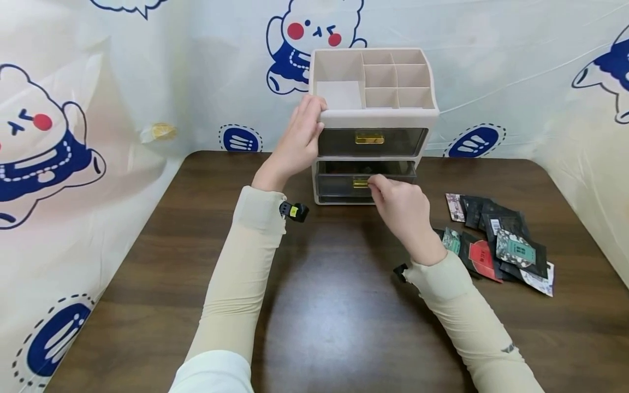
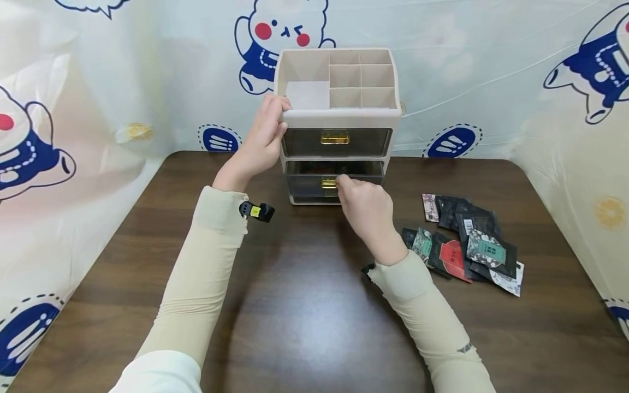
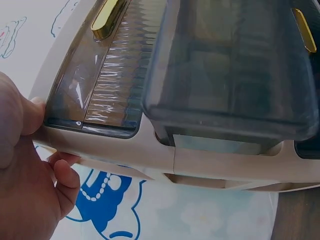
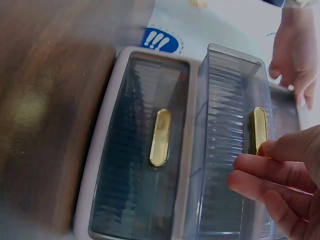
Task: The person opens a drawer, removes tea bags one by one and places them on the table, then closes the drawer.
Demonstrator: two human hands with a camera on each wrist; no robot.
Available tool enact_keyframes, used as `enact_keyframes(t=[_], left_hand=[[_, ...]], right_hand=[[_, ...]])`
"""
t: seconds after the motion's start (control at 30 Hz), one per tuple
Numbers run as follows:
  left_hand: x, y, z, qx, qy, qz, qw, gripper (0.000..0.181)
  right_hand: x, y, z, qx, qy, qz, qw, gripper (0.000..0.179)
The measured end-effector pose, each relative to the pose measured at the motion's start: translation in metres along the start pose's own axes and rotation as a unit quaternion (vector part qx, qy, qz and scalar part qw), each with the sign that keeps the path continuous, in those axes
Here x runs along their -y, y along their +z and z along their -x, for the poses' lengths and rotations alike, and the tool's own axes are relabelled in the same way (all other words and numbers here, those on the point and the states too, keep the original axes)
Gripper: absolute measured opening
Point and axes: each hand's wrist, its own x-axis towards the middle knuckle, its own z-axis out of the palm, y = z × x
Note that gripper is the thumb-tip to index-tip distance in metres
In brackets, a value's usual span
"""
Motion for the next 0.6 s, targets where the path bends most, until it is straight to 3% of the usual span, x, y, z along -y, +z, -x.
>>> enact_keyframes(t=[0.3, 0.6], left_hand=[[0.002, 0.001, 0.001, 0.0, -0.003, 0.006, 1.0, 0.018], [0.004, 0.002, -0.001, -0.007, 0.016, 0.015, 0.9997, 0.016]], right_hand=[[-0.012, 0.022, -0.016, 0.014, 0.075, -0.051, 0.9958, 0.012], [-0.02, 0.028, -0.009, 0.025, 0.079, -0.061, 0.9947, 0.009]])
